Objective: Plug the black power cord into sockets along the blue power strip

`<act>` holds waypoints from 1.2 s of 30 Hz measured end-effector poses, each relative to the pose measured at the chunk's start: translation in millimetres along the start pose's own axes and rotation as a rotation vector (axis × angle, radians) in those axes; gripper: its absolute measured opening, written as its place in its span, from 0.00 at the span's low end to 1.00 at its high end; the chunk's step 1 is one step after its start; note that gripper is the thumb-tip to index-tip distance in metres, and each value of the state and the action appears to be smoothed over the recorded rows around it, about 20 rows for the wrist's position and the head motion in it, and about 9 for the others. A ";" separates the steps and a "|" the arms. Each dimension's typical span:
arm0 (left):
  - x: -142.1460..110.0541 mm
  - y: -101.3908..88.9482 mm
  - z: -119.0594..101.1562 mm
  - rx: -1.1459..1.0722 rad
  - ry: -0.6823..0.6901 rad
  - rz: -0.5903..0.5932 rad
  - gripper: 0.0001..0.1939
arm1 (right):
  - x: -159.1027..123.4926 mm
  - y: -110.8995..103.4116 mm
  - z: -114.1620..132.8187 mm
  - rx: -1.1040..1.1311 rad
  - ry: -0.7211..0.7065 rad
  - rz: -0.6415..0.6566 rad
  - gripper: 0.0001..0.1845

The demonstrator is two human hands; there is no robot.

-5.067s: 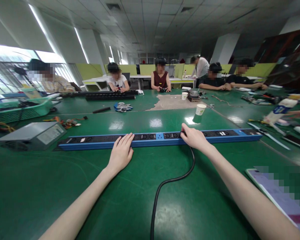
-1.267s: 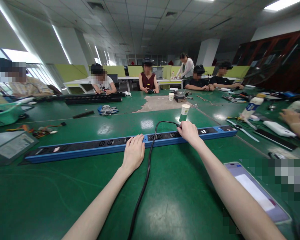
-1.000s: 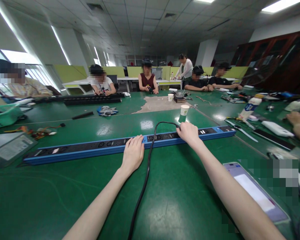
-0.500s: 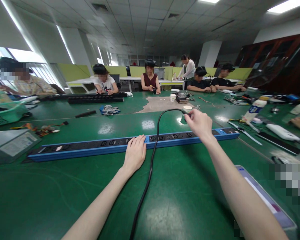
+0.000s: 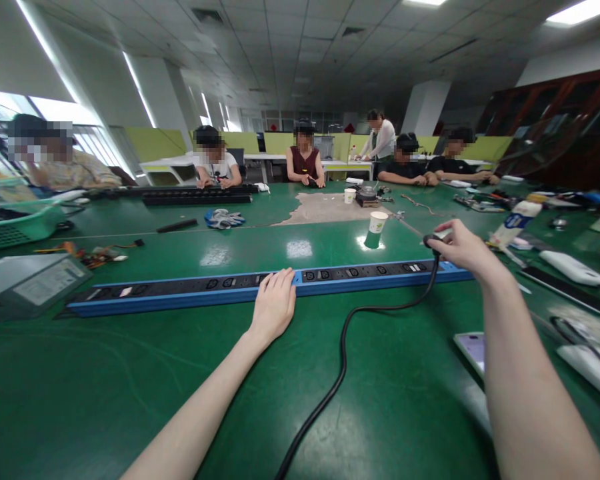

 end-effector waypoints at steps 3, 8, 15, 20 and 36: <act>0.7 -0.2 -0.1 -0.002 0.003 0.000 0.23 | 5.4 8.8 -5.4 -0.025 -0.151 0.183 0.25; 1.3 -0.2 -0.1 -0.006 0.000 -0.005 0.23 | -5.9 23.2 19.2 -0.191 -0.290 0.277 0.17; 1.0 -0.4 -0.9 -0.001 0.002 -0.005 0.23 | -11.6 33.2 36.4 -0.252 -0.274 0.250 0.15; 1.1 -0.2 -0.9 0.003 0.004 -0.003 0.23 | -14.1 30.3 43.2 -0.288 -0.213 0.239 0.16; 1.0 -3.3 -2.4 0.065 0.010 0.003 0.21 | -11.3 42.2 47.8 -0.358 -0.230 0.284 0.15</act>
Point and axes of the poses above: each hand's wrist, its own x-axis towards the middle knuckle, its own y-axis out of the palm, z = x × y, the point moved 1 cm from there along x, towards the middle knuckle, and after that the axes turned 11 degrees about y, right-handed, at the moved point
